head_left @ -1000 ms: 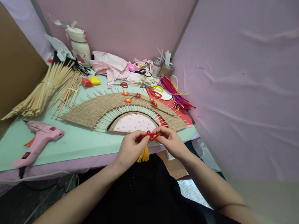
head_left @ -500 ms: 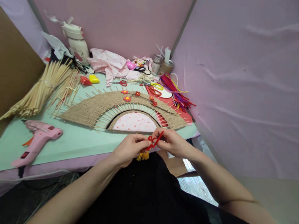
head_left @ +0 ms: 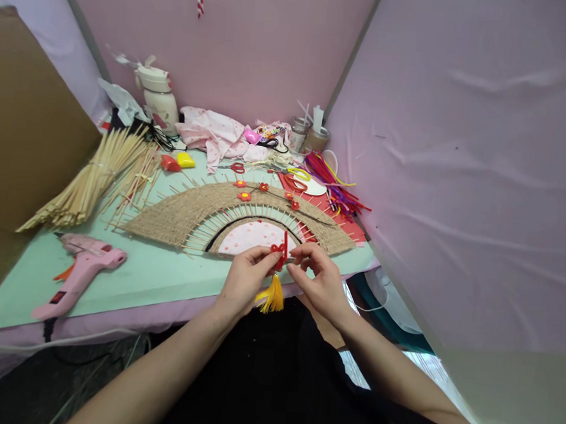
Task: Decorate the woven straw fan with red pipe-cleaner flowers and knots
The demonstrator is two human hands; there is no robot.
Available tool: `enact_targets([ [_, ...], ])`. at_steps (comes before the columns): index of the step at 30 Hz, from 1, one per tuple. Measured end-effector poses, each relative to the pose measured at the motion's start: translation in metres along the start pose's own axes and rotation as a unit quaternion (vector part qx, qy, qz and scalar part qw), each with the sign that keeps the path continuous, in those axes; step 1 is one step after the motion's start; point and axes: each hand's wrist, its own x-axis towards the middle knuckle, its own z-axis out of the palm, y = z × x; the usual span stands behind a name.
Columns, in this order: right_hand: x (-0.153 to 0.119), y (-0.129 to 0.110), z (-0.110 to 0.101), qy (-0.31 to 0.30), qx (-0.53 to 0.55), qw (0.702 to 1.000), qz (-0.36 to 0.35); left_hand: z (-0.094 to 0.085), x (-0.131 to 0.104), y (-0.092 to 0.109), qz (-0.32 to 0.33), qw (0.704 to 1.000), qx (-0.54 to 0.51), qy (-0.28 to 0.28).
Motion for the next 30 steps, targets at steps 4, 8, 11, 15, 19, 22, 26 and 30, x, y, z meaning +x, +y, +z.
enact_targets([
  [4, -0.002, -0.003, 0.01, 0.056, -0.031, 0.995, -0.075, 0.003, -0.002, 0.001, 0.011, 1.0, 0.007, 0.0],
  [8, 0.001, -0.006, 0.01, 0.066, -0.053, 0.989, -0.121, 0.003, -0.002, 0.002, 0.022, 0.999, 0.03, 0.0],
  [11, 0.002, -0.009, 0.009, 0.053, -0.066, 0.99, -0.116, 0.001, 0.0, -0.001, 0.032, 0.999, 0.017, 0.003],
  [15, 0.003, -0.012, 0.011, 0.05, -0.068, 0.989, -0.121, 0.0, 0.001, -0.004, 0.04, 0.999, -0.007, 0.005],
  [19, 0.003, -0.011, 0.013, 0.053, -0.078, 0.981, -0.172, 0.003, -0.003, -0.001, 0.006, 0.998, -0.059, 0.021],
  [22, 0.001, -0.006, 0.012, 0.055, -0.136, 0.962, -0.231, 0.007, -0.005, 0.003, -0.049, 0.992, -0.117, 0.028],
  [26, 0.0, 0.0, 0.007, 0.042, -0.209, 0.934, -0.289, 0.007, -0.006, 0.002, -0.075, 0.988, -0.133, 0.018],
  [30, 0.002, 0.0, -0.001, 0.011, -0.19, 0.949, -0.25, 0.004, -0.006, 0.0, -0.071, 0.992, -0.103, -0.033],
])
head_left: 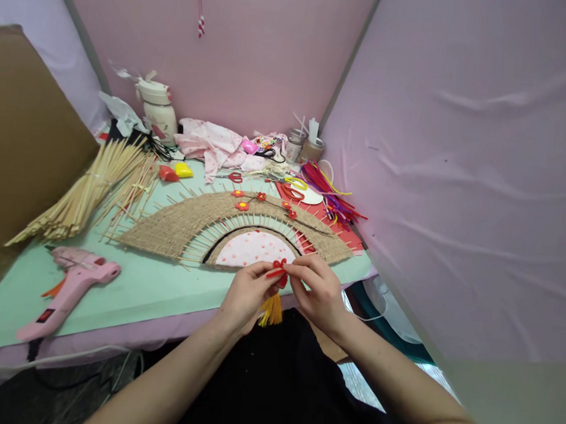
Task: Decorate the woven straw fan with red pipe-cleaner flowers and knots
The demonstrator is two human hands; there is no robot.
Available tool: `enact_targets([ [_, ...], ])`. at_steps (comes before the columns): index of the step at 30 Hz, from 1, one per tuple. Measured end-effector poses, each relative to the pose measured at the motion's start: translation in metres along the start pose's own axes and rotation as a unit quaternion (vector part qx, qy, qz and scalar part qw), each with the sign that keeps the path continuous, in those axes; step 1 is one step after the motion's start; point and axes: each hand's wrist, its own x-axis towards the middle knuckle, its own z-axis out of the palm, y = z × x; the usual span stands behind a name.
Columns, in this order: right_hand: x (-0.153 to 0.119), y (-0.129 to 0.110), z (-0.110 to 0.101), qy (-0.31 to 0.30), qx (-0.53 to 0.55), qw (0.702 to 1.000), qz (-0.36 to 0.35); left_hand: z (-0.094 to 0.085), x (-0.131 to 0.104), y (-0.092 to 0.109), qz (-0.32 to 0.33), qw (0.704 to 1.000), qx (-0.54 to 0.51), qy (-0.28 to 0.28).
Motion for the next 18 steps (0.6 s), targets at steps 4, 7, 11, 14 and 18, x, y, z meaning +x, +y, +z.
enact_targets([
  [4, 0.001, 0.002, -0.006, -0.013, 0.037, 0.998, 0.043, 0.0, -0.001, 0.003, -0.01, 0.999, 0.016, -0.04],
  [7, -0.001, 0.004, -0.009, -0.017, 0.033, 0.998, 0.044, 0.001, -0.003, 0.007, -0.022, 0.997, 0.041, -0.063],
  [11, -0.002, 0.008, -0.01, -0.02, 0.024, 0.999, 0.031, -0.002, -0.004, 0.013, -0.033, 0.991, 0.063, -0.114],
  [14, -0.003, 0.009, -0.012, -0.03, 0.025, 0.999, 0.025, -0.004, -0.003, 0.013, -0.038, 0.991, 0.032, -0.121],
  [18, -0.004, 0.008, -0.011, -0.042, 0.034, 0.998, 0.031, -0.003, 0.001, 0.005, -0.024, 0.996, 0.015, -0.087],
])
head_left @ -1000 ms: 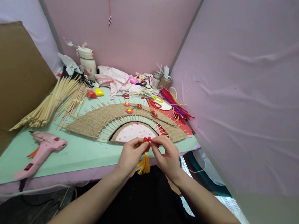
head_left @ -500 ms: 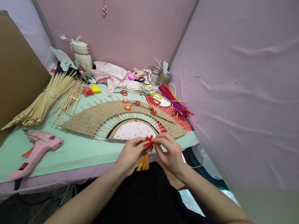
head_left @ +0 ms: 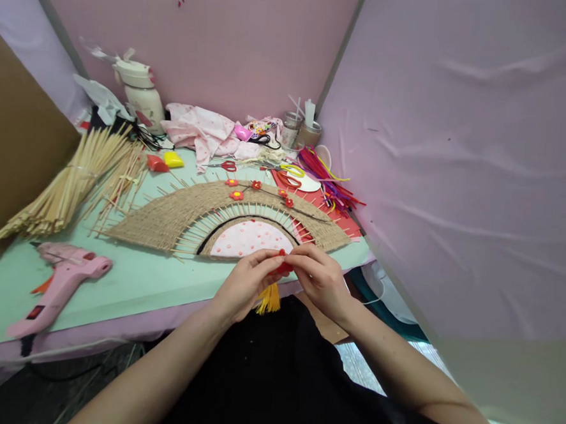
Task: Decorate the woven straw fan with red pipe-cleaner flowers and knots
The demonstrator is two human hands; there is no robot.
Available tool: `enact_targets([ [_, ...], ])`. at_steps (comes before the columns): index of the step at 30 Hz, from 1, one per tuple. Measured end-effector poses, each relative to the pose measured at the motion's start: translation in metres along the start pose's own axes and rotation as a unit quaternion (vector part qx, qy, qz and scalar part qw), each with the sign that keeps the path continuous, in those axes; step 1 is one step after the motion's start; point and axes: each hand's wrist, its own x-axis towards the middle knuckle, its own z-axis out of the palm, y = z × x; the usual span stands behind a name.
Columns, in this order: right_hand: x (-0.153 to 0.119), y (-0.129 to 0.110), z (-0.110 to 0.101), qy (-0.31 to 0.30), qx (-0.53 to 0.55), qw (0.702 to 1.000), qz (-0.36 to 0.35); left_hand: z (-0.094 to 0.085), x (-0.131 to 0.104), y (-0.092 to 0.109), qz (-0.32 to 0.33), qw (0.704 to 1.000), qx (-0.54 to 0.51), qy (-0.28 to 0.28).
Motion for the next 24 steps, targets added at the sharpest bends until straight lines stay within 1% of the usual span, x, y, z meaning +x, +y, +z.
enact_targets([
  [5, -0.002, -0.002, 0.001, 0.008, 0.045, 0.999, 0.027, 0.006, 0.001, -0.006, 0.009, 0.999, 0.006, 0.032],
  [9, -0.002, -0.002, -0.002, 0.014, 0.055, 0.998, 0.036, 0.007, 0.0, -0.007, 0.019, 0.998, 0.037, 0.051],
  [14, -0.001, 0.0, -0.007, -0.003, 0.102, 0.994, 0.044, 0.006, -0.001, -0.01, 0.052, 0.994, 0.073, 0.061],
  [18, -0.002, 0.007, -0.009, -0.014, 0.164, 0.983, 0.079, 0.008, -0.001, -0.01, 0.047, 0.992, 0.089, 0.076],
  [21, -0.002, 0.011, -0.011, -0.035, 0.211, 0.971, 0.107, 0.007, 0.0, -0.011, 0.042, 0.993, 0.089, 0.072],
  [24, 0.0, 0.013, -0.013, -0.087, 0.258, 0.953, 0.134, 0.005, 0.001, -0.014, 0.057, 0.989, 0.119, 0.063],
])
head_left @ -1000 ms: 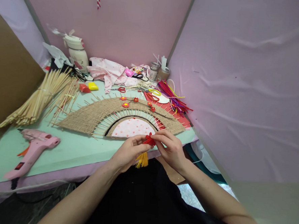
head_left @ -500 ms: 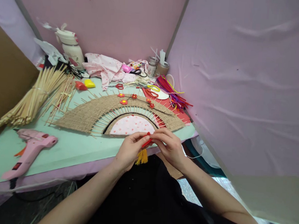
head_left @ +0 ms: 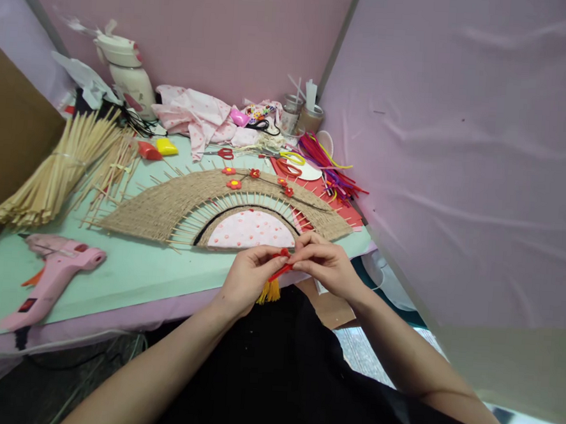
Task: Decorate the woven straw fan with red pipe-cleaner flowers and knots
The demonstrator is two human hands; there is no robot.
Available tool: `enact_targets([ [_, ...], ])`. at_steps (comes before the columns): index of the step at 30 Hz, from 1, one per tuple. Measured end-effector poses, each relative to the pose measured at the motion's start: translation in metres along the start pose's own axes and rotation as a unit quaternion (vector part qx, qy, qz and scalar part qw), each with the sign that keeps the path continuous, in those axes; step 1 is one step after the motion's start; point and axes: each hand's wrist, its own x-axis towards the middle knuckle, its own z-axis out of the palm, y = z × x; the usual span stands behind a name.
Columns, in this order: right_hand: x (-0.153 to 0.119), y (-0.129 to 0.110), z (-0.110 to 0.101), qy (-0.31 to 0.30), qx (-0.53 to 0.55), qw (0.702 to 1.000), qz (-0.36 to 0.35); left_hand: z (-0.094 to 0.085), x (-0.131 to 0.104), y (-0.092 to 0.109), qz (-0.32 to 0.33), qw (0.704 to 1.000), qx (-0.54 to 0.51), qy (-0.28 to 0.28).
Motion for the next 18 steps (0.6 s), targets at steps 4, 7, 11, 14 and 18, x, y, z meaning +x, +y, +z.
enact_targets([
  [4, 0.002, -0.001, -0.003, -0.043, -0.013, 0.999, 0.021, -0.002, 0.0, -0.001, 0.025, 0.997, 0.068, 0.007],
  [7, 0.005, -0.003, -0.005, -0.05, -0.058, 0.997, 0.007, -0.002, -0.001, 0.001, 0.03, 0.995, 0.092, -0.011],
  [11, 0.01, -0.005, -0.009, -0.07, -0.111, 0.991, -0.01, -0.001, 0.0, 0.004, 0.02, 0.994, 0.102, -0.043],
  [14, 0.014, -0.009, -0.016, -0.124, -0.143, 0.981, -0.04, -0.001, -0.001, 0.006, -0.014, 0.992, 0.103, -0.066],
  [18, 0.02, -0.022, -0.025, -0.189, -0.249, 0.948, -0.064, -0.002, -0.004, 0.009, -0.043, 0.989, 0.123, -0.069],
])
